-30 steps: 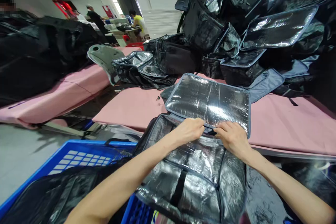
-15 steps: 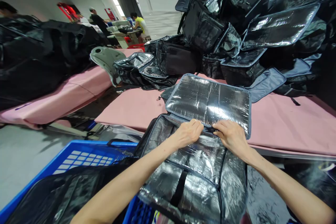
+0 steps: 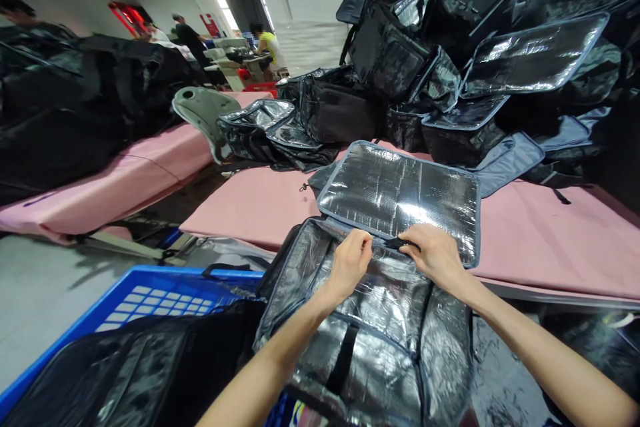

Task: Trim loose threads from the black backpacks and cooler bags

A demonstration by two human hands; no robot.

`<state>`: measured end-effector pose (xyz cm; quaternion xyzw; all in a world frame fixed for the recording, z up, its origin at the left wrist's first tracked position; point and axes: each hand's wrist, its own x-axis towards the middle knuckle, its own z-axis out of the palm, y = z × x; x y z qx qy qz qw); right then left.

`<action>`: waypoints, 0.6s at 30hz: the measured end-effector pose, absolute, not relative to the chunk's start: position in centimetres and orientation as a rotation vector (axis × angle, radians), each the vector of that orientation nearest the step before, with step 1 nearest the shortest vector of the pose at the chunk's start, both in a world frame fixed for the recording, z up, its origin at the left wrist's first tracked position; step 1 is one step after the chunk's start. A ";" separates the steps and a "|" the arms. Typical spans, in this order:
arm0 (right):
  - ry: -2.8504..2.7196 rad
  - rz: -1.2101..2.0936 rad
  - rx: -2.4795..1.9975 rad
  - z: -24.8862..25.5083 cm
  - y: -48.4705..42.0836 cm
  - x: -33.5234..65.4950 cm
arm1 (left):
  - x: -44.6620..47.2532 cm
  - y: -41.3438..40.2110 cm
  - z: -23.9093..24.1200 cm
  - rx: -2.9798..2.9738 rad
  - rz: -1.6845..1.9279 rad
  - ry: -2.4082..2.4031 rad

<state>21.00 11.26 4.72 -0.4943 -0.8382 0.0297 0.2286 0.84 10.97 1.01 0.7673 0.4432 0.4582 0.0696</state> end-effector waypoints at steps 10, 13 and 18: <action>-2.416 -0.017 -1.354 4.8 12.0 19.5 | 0.2 9.5 1.9 2.094 1.218 1.359; -2.408 -0.010 -1.345 4.5 11.8 20.2 | -1.7 9.0 2.7 1.802 0.772 1.353; -2.421 -0.038 -1.355 4.6 11.6 20.6 | -3.1 11.2 2.8 1.079 0.919 1.470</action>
